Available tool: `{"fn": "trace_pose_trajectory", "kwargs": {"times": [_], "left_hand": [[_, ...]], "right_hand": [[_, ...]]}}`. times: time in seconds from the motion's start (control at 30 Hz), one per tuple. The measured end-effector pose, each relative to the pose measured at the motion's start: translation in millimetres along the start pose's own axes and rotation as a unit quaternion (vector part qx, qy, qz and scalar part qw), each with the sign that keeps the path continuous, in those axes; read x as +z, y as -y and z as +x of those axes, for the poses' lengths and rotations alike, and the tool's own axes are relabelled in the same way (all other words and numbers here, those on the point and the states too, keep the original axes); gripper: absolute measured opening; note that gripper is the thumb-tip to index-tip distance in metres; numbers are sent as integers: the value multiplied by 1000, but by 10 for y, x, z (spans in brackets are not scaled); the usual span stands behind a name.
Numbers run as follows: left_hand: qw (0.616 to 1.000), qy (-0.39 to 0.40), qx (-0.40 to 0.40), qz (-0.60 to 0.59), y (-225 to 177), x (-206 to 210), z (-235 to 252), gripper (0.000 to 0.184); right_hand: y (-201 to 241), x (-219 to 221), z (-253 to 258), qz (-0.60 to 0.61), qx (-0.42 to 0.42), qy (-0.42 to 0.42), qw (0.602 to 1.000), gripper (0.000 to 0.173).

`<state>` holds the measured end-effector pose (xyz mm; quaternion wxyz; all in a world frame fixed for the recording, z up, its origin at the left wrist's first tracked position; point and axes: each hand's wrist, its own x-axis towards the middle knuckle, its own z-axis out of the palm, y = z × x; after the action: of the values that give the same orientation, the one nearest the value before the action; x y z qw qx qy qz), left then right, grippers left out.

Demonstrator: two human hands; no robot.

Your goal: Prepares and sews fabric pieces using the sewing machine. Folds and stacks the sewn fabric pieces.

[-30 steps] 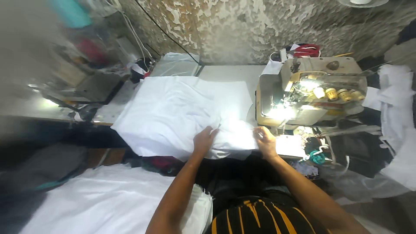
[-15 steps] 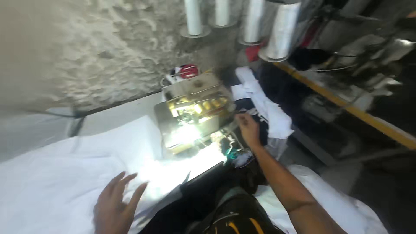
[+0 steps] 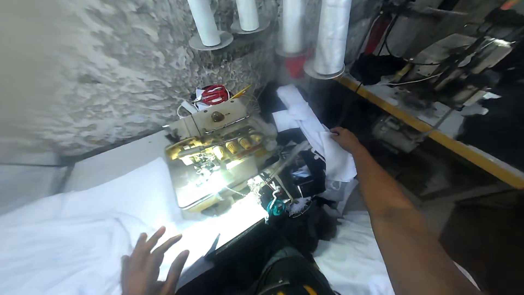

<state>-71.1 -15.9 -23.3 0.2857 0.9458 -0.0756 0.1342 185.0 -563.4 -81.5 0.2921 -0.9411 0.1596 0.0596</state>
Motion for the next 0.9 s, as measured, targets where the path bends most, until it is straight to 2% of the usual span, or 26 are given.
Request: {"fn": "trace_pose_trajectory", "kwargs": {"times": [0.1,0.23,0.3,0.4,0.47,0.57,0.63,0.7,0.73,0.8,0.83,0.9], "left_hand": [[1000,12,-19,-3,-2,3,-24,50],[999,26,-27,-15,5,100,-40,50],[999,35,-23,-35,-23,140,-15,48],[995,51,-11,-80,-123,195,35,40],[989,69,-5,-133,-206,278,71,35],[964,109,-9,-242,-422,479,111,35],[934,155,-30,-320,-630,588,160,42],[889,192,-52,-413,-847,627,218,53],[863,188,-63,-465,-938,627,233,54],[834,114,-79,-535,-1046,594,222,34],[831,64,-87,-546,-1052,549,197,21],[841,0,-98,-532,-989,395,147,19]], "right_hand": [[44,-28,21,-8,-7,-18,1000,32],[106,-45,-63,-29,-19,-83,996,29],[109,-66,-136,12,-28,-96,995,31],[74,-114,-379,141,-84,-122,979,32],[136,-159,-731,199,-132,-117,964,27],[427,-92,-1547,240,-189,-82,949,18],[714,130,-2049,297,-228,-53,926,13],[1043,435,-2466,382,-280,-11,881,9],[1194,585,-2640,423,-308,21,852,8],[1449,795,-2892,470,-357,83,803,11],[1545,862,-2970,483,-370,106,786,12],[1681,956,-3063,498,-378,144,767,14]]}}
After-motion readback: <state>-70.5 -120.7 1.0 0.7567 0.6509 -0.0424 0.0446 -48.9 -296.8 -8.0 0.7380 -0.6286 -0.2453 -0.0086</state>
